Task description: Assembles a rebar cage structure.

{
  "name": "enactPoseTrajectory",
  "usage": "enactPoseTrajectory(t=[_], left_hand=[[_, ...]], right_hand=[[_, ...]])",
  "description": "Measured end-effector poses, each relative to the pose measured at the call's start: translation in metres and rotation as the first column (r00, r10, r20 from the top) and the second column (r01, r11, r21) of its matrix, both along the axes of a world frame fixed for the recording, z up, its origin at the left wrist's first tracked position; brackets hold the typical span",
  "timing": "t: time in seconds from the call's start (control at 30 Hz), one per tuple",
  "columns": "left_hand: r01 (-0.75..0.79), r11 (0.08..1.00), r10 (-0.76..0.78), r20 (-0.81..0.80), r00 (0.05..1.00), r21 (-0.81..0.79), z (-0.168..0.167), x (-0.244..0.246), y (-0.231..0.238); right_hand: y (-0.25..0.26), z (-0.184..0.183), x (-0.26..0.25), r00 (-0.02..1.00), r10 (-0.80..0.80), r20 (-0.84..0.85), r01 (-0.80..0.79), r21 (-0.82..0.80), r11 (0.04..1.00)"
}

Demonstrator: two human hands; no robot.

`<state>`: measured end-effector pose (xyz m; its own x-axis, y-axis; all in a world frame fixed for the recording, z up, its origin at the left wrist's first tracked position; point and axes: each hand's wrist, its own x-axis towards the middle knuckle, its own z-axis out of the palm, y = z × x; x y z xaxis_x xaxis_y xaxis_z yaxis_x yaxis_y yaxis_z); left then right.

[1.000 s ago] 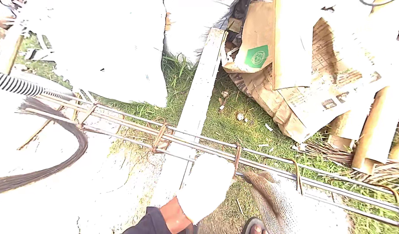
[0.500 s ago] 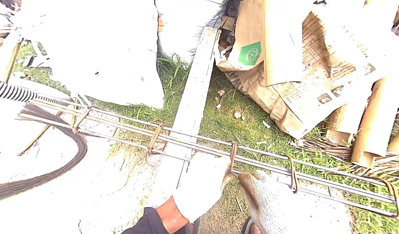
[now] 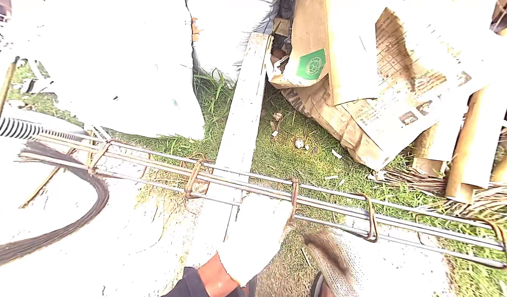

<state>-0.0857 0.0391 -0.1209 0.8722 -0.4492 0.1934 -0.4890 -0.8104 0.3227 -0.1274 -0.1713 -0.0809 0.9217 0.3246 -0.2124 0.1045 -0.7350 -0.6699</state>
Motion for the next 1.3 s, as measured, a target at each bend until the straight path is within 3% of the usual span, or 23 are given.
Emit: enactPoseTrajectory(t=[0.2,0.33,0.47,0.53,0.67,0.77,0.83,0.93,1.1,1.17,1.23,1.3], left_hand=[[0.050,0.998,-0.050,-0.006,0.999,0.024,0.002,0.002,0.002],[0.056,0.998,-0.056,-0.049,0.997,0.000,0.004,0.003,0.003],[0.040,0.999,-0.038,-0.122,0.992,0.019,0.011,0.005,0.003],[0.033,0.999,-0.029,-0.178,0.984,0.019,0.015,0.006,0.003],[0.026,1.000,-0.026,-0.213,0.977,-0.002,0.016,0.006,0.004],[0.033,0.999,-0.036,-0.182,0.983,-0.018,0.013,0.006,0.004],[0.035,0.999,-0.036,-0.197,0.980,-0.008,0.014,0.005,0.004],[0.020,1.000,-0.021,-0.128,0.992,-0.008,0.009,0.004,0.002],[-0.029,0.995,0.029,0.002,1.000,-0.097,-0.001,-0.002,0.000],[-0.040,0.993,0.043,0.033,0.999,-0.109,-0.003,-0.003,0.000],[-0.053,0.992,0.057,0.030,0.998,-0.118,-0.004,-0.004,-0.001],[-0.085,0.986,0.084,-0.009,0.996,-0.141,-0.003,-0.004,-0.002]], right_hand=[[-0.009,-0.018,-0.011,0.956,0.065,-0.285,-0.035,0.108,0.994],[0.007,-0.030,-0.015,0.890,-0.084,-0.448,0.220,0.261,0.940],[0.022,-0.036,-0.015,0.800,-0.135,-0.585,0.451,0.436,0.779],[0.027,-0.038,-0.016,0.780,-0.109,-0.617,0.483,0.481,0.732],[0.027,-0.039,-0.015,0.781,-0.108,-0.616,0.464,0.455,0.760],[0.022,-0.044,-0.015,0.862,-0.133,-0.489,0.349,0.381,0.856],[0.014,-0.046,-0.016,0.942,-0.104,-0.318,0.200,0.286,0.937],[-0.002,-0.039,-0.019,0.997,-0.029,-0.076,0.042,0.169,0.985],[-0.015,-0.003,-0.015,0.989,-0.044,0.139,0.040,0.031,0.999],[-0.012,0.008,-0.009,0.966,-0.036,0.257,0.063,-0.097,0.993],[-0.008,0.007,-0.001,0.910,0.044,0.412,0.066,-0.247,0.967],[-0.001,0.015,0.011,0.869,0.177,0.462,0.025,-0.399,0.917]])
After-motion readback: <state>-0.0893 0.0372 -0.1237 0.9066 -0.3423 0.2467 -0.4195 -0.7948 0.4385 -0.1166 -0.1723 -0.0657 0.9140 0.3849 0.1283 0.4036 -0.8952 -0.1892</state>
